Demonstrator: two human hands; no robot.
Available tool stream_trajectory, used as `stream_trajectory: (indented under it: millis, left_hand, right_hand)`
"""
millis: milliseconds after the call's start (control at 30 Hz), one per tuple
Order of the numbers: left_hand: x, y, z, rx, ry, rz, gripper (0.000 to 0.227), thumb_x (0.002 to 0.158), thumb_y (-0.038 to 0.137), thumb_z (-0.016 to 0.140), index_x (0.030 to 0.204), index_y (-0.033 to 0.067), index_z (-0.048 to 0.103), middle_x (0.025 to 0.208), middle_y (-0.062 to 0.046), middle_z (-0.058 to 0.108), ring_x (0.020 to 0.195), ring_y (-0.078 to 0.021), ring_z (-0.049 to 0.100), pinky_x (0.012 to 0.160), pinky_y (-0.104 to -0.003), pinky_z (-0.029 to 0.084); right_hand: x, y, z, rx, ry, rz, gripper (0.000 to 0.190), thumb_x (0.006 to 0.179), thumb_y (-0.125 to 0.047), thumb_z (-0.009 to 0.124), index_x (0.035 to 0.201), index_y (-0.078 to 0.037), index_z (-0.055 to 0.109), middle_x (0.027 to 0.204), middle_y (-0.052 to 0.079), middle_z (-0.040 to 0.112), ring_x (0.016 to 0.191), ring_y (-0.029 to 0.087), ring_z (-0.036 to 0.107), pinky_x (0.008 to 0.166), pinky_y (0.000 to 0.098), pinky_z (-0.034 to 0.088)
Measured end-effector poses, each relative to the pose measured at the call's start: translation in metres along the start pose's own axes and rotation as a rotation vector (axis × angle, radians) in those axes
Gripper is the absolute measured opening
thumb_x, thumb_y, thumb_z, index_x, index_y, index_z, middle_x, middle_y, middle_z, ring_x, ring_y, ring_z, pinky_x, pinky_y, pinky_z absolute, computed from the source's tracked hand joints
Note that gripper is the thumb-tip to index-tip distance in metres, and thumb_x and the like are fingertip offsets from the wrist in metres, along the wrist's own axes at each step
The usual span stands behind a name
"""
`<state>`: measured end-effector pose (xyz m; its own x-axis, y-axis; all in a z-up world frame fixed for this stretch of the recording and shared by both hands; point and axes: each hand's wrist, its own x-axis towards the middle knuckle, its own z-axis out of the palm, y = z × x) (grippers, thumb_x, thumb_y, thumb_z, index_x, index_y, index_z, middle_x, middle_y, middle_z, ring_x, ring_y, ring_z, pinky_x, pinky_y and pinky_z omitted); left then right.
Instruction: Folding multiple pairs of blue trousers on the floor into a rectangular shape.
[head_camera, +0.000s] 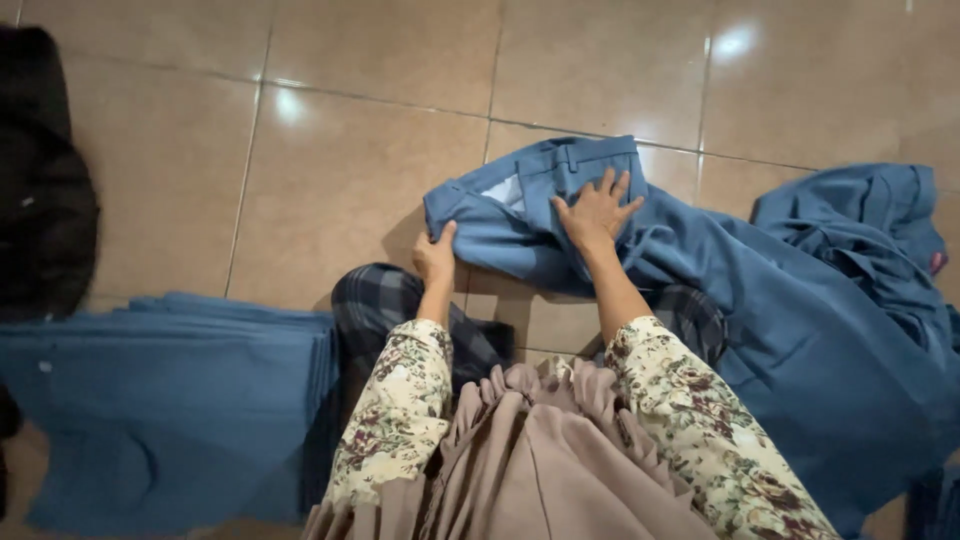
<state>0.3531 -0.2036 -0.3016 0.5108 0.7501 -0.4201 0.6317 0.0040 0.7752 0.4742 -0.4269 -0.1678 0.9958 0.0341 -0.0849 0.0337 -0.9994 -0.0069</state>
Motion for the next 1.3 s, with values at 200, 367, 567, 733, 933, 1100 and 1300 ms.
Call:
stream_trajectory:
  millis: [200, 367, 567, 733, 933, 1100, 1300]
  left_hand:
    - [-0.019, 0.007, -0.026, -0.086, -0.261, -0.067, 0.070, 0.083, 0.064, 0.076, 0.129, 0.0120, 0.067, 0.126, -0.018, 0.070, 0.123, -0.0348, 0.063, 0.104, -0.047, 0.052]
    - [-0.015, 0.008, -0.019, -0.191, -0.387, -0.215, 0.090, 0.086, 0.072, 0.069, 0.148, 0.0105, 0.050, 0.148, -0.019, 0.055, 0.140, -0.0362, 0.048, 0.116, -0.053, 0.039]
    - [-0.039, 0.055, -0.041, -0.763, -0.477, -0.364, 0.092, 0.096, 0.060, 0.062, 0.159, 0.0004, 0.030, 0.160, -0.026, 0.036, 0.149, -0.0420, 0.033, 0.124, -0.058, 0.025]
    - [-0.071, 0.118, -0.081, -0.876, -0.463, -0.294, 0.113, 0.088, 0.080, 0.048, 0.162, 0.0002, 0.016, 0.168, -0.025, 0.013, 0.155, -0.0427, 0.014, 0.129, -0.056, 0.014]
    - [-0.001, -0.027, 0.041, -0.110, -0.496, -0.368, 0.090, 0.077, 0.070, 0.075, 0.140, 0.0074, 0.060, 0.144, -0.015, 0.060, 0.137, -0.0317, 0.052, 0.114, -0.052, 0.042]
    - [0.041, -0.007, 0.060, -0.440, -0.386, -0.372, 0.101, 0.095, 0.070, 0.056, 0.156, -0.0060, 0.027, 0.158, -0.035, 0.030, 0.147, -0.0546, 0.029, 0.107, -0.077, 0.034]
    - [0.122, 0.038, 0.046, -0.463, -0.278, -0.313, 0.099, 0.097, 0.068, 0.058, 0.155, -0.0063, 0.029, 0.159, -0.034, 0.030, 0.148, -0.0529, 0.027, 0.109, -0.077, 0.029]
  right_hand:
    - [0.014, 0.024, 0.083, 0.020, 0.104, 0.023, 0.030, 0.086, -0.042, 0.070, 0.096, -0.015, 0.078, 0.149, 0.016, 0.050, 0.146, 0.041, 0.033, 0.108, 0.0743, 0.022]
    - [0.032, -0.019, 0.031, 0.568, 0.290, -0.131, 0.017, 0.095, -0.031, 0.070, 0.099, -0.015, 0.068, 0.124, 0.014, 0.064, 0.123, 0.037, 0.057, 0.097, 0.0612, 0.044]
    - [-0.053, -0.081, 0.022, 0.788, 0.262, -0.597, 0.007, 0.095, -0.009, 0.069, 0.095, -0.008, 0.062, 0.110, 0.020, 0.069, 0.110, 0.040, 0.065, 0.094, 0.0484, 0.051]
    - [-0.098, -0.080, 0.089, 0.711, 0.097, -0.764, 0.011, 0.093, -0.010, 0.072, 0.098, -0.009, 0.063, 0.122, 0.016, 0.068, 0.120, 0.035, 0.063, 0.100, 0.0448, 0.051]
    - [-0.098, -0.060, 0.089, 0.244, 0.237, -0.788, 0.028, 0.089, -0.027, 0.070, 0.115, -0.023, 0.062, 0.116, 0.001, 0.061, 0.109, 0.023, 0.061, 0.075, 0.0372, 0.055]
    - [-0.097, 0.005, 0.081, -0.067, 0.366, -0.757, 0.054, 0.082, -0.017, 0.066, 0.135, -0.028, 0.059, 0.112, 0.004, 0.056, 0.097, 0.025, 0.058, 0.069, 0.0357, 0.047]
    - [-0.073, 0.093, 0.100, -0.267, 0.358, -0.521, 0.049, 0.079, -0.019, 0.071, 0.128, -0.026, 0.063, 0.105, 0.002, 0.061, 0.094, 0.022, 0.061, 0.066, 0.0351, 0.048]
